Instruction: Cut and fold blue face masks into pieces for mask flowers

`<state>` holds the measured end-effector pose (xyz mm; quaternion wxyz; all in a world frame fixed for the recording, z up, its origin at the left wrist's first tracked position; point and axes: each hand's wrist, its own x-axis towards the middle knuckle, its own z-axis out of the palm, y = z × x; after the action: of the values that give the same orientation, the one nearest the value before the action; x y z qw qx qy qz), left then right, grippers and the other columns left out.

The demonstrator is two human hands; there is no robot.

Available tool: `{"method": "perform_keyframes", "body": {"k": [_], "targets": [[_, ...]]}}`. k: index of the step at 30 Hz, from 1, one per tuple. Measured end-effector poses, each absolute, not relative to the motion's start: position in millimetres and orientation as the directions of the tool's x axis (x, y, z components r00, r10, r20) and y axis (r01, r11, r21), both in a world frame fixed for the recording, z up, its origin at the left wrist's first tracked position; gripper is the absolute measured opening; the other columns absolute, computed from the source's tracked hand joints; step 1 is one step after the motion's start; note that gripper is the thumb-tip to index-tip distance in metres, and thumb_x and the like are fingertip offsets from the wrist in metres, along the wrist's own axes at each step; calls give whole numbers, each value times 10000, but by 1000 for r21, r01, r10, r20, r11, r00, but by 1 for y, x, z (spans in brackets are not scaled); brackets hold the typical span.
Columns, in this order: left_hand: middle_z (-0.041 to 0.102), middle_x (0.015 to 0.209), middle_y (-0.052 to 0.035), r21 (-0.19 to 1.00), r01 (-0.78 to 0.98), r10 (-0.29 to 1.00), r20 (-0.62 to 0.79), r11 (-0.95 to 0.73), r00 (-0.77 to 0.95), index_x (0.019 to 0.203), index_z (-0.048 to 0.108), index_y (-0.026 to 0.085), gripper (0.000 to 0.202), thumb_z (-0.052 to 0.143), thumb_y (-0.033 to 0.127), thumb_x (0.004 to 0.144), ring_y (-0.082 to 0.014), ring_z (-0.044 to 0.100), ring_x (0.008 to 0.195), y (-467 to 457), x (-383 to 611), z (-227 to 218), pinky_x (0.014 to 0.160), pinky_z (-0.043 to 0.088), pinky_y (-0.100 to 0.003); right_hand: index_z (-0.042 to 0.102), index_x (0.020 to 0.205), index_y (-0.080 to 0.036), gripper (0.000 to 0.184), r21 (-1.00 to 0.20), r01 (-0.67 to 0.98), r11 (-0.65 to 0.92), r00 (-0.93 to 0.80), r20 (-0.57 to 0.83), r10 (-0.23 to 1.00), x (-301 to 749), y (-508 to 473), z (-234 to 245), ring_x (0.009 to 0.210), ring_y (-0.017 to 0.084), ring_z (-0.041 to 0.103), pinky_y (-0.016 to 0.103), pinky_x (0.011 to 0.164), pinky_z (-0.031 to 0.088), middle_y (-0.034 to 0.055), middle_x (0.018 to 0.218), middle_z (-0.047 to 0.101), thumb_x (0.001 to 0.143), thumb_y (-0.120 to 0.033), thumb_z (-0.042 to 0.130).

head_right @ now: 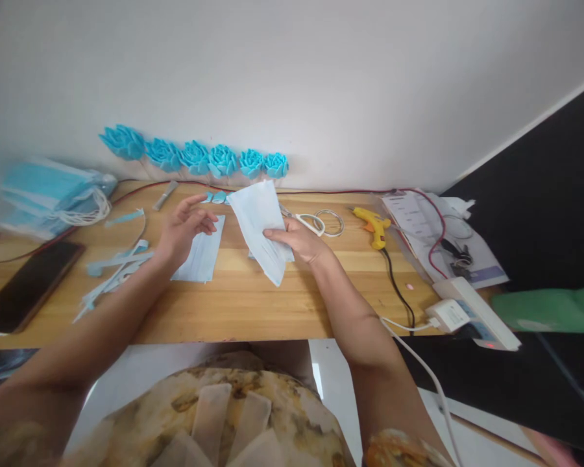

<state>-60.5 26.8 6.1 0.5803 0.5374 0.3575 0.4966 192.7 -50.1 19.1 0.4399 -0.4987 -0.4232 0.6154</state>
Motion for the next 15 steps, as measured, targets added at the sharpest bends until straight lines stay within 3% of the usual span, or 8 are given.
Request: {"method": "perform_keyframes", "body": {"k": [3,5,7,9,11,15], "targets": [[729,778,-5,982,-167,956,131,-89,262,1188,622,172,387,675,273,819,-122,627,595,25,-59,4,592,494,-251,747,834,-174,369,-959,-17,-282,15,-283,959,188,-44,14,636,169,676,286,587,543,25,790,781,570,-378,907],[715,760,1,988,-108,950,138,-112,280,1163,652,163,348,634,248,827,-117,608,589,23,-56,-1,597,489,-249,746,834,-182,398,-968,-70,-242,68,-246,967,189,-47,17,626,161,671,281,585,542,23,798,784,530,-370,921],[704,735,1,986,-3,932,157,-165,328,1111,698,163,295,592,239,845,-129,606,603,20,-53,-7,610,486,-258,742,834,-186,464,-970,-152,-187,59,-198,978,195,-53,23,601,172,669,313,594,561,42,790,783,487,-419,944],[717,752,-8,959,116,898,194,-258,394,1058,740,178,272,554,229,866,-153,638,665,17,-51,-12,659,495,-275,721,766,-192,498,-968,-167,-189,-29,-187,982,203,-59,28,490,178,615,335,509,527,43,669,735,462,-513,948],[742,799,-14,911,211,862,230,-354,452,1033,766,191,293,522,198,872,-174,676,748,14,-50,-13,731,501,-289,738,800,-192,507,-975,-96,-199,-107,-189,976,206,-60,30,503,195,632,339,502,521,43,662,728,497,-550,930],[758,814,-20,815,340,811,246,-469,530,959,781,190,319,479,147,866,-194,690,779,9,-50,-10,734,479,-290,759,813,-191,406,-975,104,-195,19,-194,981,199,-57,26,601,152,648,275,561,505,15,759,761,548,-449,927]]}}
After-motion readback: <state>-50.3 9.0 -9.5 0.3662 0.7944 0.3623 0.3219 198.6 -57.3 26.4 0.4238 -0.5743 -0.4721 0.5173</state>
